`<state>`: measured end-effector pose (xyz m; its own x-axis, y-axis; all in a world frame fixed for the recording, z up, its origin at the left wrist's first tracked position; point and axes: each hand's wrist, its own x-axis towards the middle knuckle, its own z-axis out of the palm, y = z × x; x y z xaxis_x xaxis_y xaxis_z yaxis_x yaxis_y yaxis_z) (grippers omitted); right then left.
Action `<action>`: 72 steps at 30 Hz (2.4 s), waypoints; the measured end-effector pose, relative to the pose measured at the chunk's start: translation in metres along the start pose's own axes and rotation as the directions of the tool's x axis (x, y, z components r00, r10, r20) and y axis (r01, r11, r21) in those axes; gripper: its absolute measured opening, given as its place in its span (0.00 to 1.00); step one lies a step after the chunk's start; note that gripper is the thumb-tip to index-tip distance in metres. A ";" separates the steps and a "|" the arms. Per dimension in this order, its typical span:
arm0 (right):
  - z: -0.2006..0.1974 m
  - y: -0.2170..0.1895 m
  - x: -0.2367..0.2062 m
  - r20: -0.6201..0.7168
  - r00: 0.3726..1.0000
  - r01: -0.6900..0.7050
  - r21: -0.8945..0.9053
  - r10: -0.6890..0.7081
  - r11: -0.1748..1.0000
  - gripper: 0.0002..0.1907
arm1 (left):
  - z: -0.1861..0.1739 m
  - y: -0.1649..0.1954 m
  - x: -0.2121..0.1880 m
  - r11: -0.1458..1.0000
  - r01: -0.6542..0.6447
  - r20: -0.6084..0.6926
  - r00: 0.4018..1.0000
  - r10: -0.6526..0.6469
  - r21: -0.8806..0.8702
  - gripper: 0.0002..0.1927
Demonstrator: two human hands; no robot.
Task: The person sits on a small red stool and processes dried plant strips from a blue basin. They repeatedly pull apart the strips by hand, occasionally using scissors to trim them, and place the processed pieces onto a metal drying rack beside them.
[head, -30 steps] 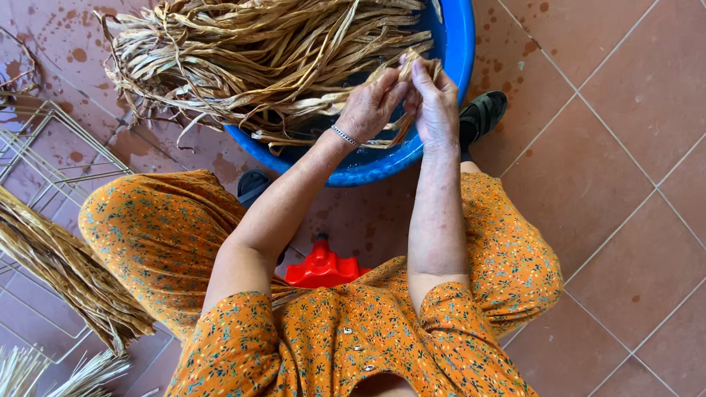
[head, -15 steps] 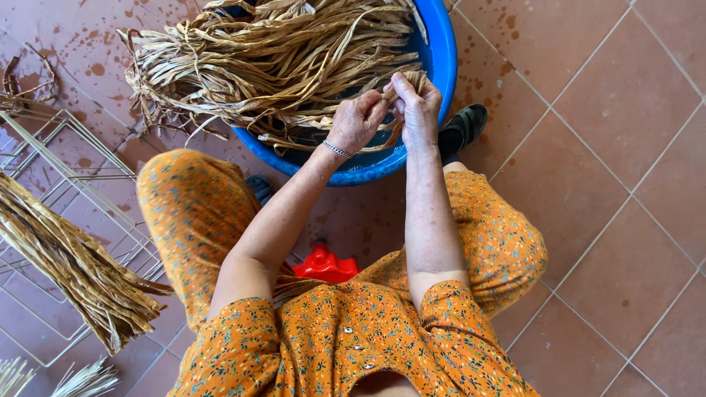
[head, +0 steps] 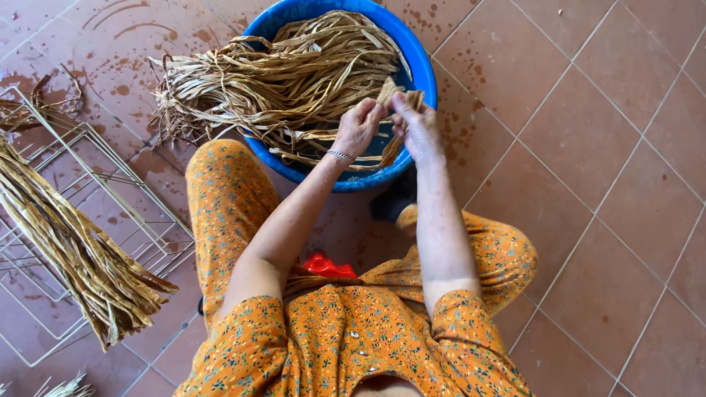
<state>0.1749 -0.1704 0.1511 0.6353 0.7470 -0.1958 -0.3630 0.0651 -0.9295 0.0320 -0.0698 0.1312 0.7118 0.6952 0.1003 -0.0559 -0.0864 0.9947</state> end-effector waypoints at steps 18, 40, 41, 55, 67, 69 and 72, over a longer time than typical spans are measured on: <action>-0.007 -0.041 0.090 -0.326 0.942 0.189 0.308 -0.083 0.933 0.12 | 0.020 0.015 0.084 0.871 -0.321 0.353 0.917 0.187 0.372 0.10; -0.259 -0.076 0.093 -0.733 0.680 0.378 0.309 -0.035 0.872 0.18 | -0.092 -0.089 -0.044 0.770 -0.267 0.446 0.895 -0.026 0.579 0.08; -0.264 -0.077 0.086 -0.773 0.634 0.382 0.286 -0.024 0.879 0.18 | -0.097 -0.100 -0.045 0.755 -0.255 0.449 0.891 -0.058 0.604 0.08; -0.027 0.135 0.043 -0.425 0.778 -0.366 0.293 0.463 0.884 0.07 | -0.063 -0.118 -0.026 0.278 -0.199 0.285 0.905 -0.315 0.940 0.06; -0.031 0.164 0.052 -0.448 0.721 -0.294 0.492 0.528 0.819 0.05 | -0.052 -0.160 -0.054 0.565 0.034 0.392 0.685 -0.614 0.824 0.12; -0.025 0.155 0.050 -0.484 0.747 -0.284 0.387 0.455 0.878 0.03 | -0.056 -0.159 -0.052 0.546 -0.081 0.409 0.755 -0.512 0.834 0.10; -0.015 0.134 0.041 -0.433 0.827 -0.258 0.276 0.359 0.926 0.05 | -0.052 -0.132 -0.034 0.546 -0.156 0.406 0.835 -0.372 0.823 0.09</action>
<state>0.1624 -0.1415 0.0138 0.6898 0.3546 -0.6312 -0.6880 0.0499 -0.7240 -0.0211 -0.0445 -0.0021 0.8989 0.3231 -0.2958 0.4345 -0.7433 0.5086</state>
